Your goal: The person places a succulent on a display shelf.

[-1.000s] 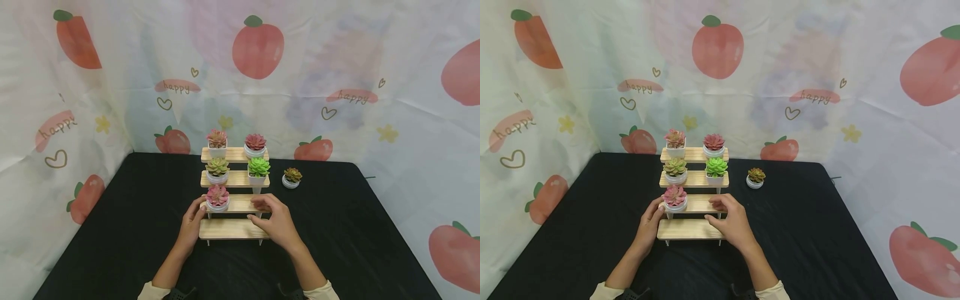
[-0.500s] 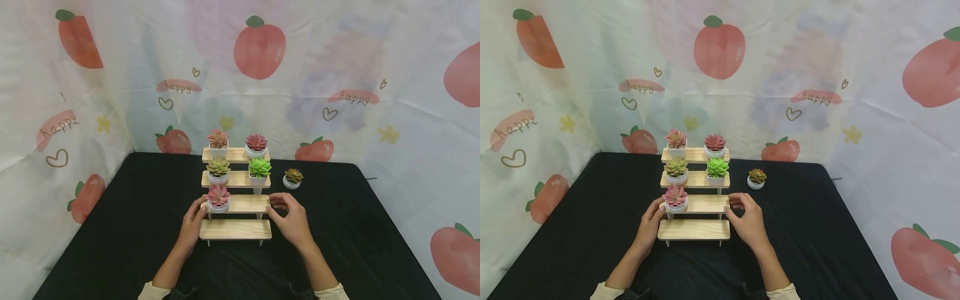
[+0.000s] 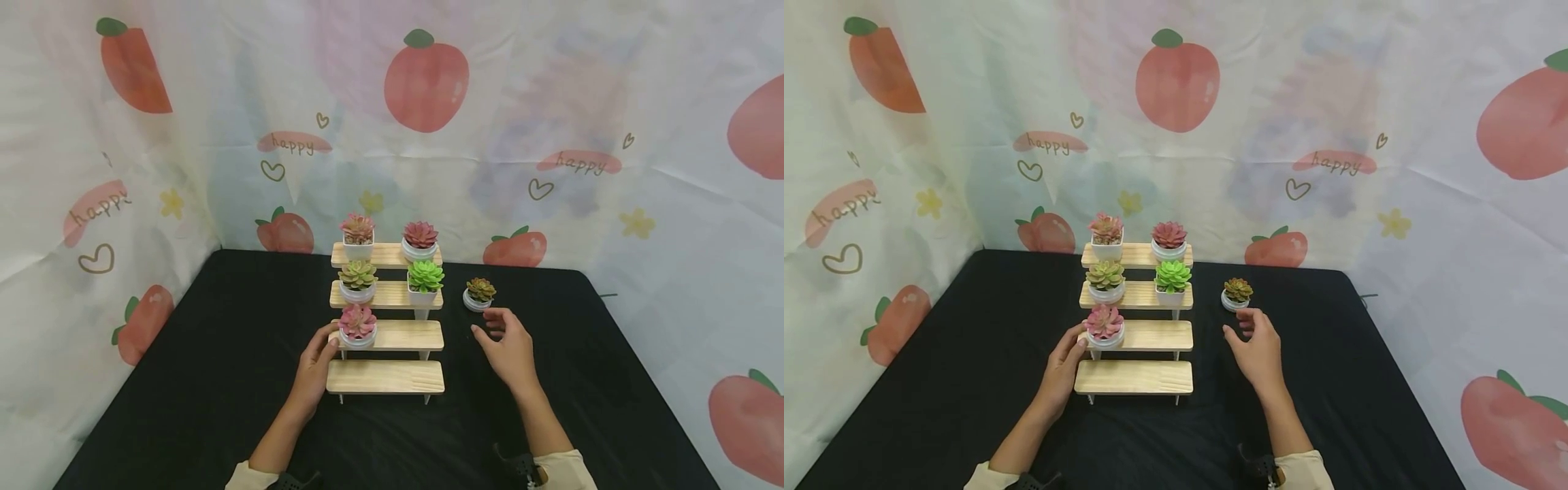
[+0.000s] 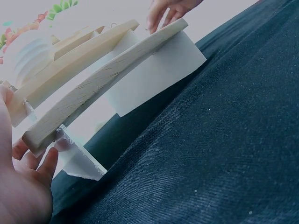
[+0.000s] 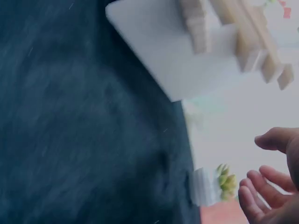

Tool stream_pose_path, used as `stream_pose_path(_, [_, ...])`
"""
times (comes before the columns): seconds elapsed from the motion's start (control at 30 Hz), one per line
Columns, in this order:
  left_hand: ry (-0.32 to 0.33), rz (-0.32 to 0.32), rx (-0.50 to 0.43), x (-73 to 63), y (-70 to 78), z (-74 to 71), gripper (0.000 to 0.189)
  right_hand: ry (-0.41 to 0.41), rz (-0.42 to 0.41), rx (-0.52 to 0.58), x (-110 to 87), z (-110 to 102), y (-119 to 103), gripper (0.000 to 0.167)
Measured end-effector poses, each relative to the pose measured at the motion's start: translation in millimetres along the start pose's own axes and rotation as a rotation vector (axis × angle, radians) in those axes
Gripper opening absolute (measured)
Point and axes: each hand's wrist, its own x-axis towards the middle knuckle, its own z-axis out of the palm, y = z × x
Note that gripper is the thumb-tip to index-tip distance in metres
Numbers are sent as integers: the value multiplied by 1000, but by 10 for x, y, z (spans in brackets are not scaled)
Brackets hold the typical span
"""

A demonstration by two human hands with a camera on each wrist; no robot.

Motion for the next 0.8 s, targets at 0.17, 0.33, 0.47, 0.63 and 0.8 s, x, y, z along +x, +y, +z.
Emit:
stream_pose_path(0.17, [2,0,1,-2,0,2,31,-28,132,-43,31,15,105,46])
stream_pose_path(0.33, [5,0,3,0,0,6,32,-27,189,-45,65,74,197,60])
stream_pose_path(0.47, [4,4,2,1,-4,-1,32,-27,221,-43,127,129,251,75])
stream_pose_path(0.63, [-1,15,-5,7,-1,0,32,-46,253,-72,228,191,312,86])
stream_pose_path(0.8, [1,14,-14,7,-9,14,31,-73,270,-89,307,234,385,89])
